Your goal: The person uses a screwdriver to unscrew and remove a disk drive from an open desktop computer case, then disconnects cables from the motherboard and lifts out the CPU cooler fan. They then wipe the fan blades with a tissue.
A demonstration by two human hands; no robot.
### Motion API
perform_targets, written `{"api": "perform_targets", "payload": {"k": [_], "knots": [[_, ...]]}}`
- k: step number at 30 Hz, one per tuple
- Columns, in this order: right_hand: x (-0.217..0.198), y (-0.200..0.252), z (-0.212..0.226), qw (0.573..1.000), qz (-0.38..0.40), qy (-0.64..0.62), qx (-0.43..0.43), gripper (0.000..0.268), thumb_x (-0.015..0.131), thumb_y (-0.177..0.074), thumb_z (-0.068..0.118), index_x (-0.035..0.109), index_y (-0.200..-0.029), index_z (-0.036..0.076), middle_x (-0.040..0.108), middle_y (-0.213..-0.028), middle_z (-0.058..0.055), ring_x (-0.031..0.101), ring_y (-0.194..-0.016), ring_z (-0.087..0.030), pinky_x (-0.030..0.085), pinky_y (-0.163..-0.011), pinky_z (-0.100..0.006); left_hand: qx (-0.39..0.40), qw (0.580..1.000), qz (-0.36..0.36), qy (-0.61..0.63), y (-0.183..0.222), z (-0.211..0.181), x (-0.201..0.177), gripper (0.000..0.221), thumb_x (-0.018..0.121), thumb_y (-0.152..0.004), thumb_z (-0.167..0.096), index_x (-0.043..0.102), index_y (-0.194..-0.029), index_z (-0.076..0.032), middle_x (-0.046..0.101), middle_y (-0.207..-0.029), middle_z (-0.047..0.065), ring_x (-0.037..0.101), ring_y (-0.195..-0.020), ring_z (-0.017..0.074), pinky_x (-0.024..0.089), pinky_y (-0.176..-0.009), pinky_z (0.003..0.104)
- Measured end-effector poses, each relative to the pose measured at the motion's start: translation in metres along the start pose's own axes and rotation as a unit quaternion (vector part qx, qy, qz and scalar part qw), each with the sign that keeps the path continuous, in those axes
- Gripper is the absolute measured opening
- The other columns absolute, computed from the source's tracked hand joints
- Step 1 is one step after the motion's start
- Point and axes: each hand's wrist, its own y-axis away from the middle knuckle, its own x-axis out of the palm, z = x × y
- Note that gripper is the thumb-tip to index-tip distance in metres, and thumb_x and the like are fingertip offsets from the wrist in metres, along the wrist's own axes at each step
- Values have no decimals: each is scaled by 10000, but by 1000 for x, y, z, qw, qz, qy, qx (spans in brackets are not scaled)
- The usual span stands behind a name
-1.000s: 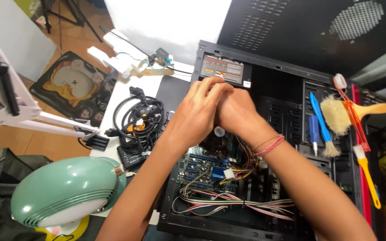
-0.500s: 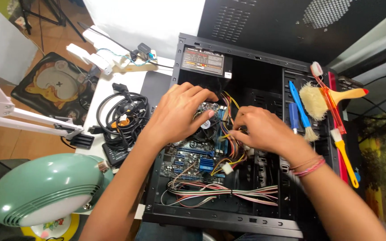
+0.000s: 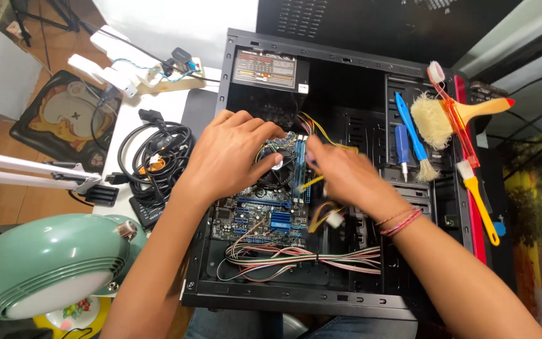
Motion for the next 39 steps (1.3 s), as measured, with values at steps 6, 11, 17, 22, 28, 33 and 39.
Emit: {"api": "perform_targets", "payload": {"k": [6, 11, 17, 22, 28, 33, 39], "knots": [[-11, 7, -16, 993, -93, 57, -44, 512, 718, -621, -3, 555, -1102, 63, 694, -930, -168, 693, -874, -445, 557, -662, -529, 7, 1000, -4, -13, -1, -1, 2, 320, 723, -906, -369, 702, -1113, -127, 720, -953, 68, 635, -969, 258, 447, -906, 420], [15, 2, -7, 981, -75, 181, -10, 292, 644, -856, 57, 609, -1146, 67, 697, -920, -134, 714, -857, -346, 547, -710, -468, -1, 1000, 16, -18, -1, -2, 2, 333, 728, -906, -375, 709, -1125, -124, 721, -933, 67, 633, -966, 262, 447, -913, 421], [11, 5, 10, 958, -114, 259, -41, 279, 663, -793, 111, 629, -1064, 60, 638, -1011, -109, 619, -1000, -282, 486, -816, -408, 11, 1000, 8, -28, 1, 3, 8, 360, 729, -899, -397, 715, -1130, -121, 722, -959, 58, 637, -975, 253, 446, -919, 420], [-1, 15, 31, 958, -165, 194, -130, 330, 655, -752, 47, 629, -1080, 15, 580, -1038, -119, 558, -1024, -284, 465, -863, -379, 5, 999, 27, -17, -1, 4, 7, 342, 726, -911, -382, 712, -1129, -119, 720, -974, 42, 631, -971, 250, 439, -922, 416], [12, 11, 58, 965, -7, 12, -262, 364, 831, -686, 253, 660, -909, 21, 634, -932, -173, 615, -869, -369, 486, -753, -479, 19, 1000, 6, -19, -1, 9, 8, 342, 725, -916, -378, 699, -1137, -119, 707, -982, 46, 625, -996, 260, 431, -919, 420], [24, 17, 78, 941, 250, -41, -225, 530, 878, -716, 467, 652, -887, 20, 696, -772, -206, 676, -821, -441, 531, -754, -514, 28, 999, 12, -21, -2, 13, 11, 353, 732, -899, -390, 684, -1118, -117, 710, -981, 52, 629, -994, 265, 427, -901, 428], [45, 18, 75, 931, 257, -28, -256, 261, 791, -814, 257, 693, -939, 50, 711, -807, -212, 686, -828, -438, 535, -722, -532, 23, 1000, 18, -6, -3, 13, 9, 358, 736, -900, -388, 686, -1129, -117, 714, -981, 48, 632, -992, 263, 428, -896, 427]]}}
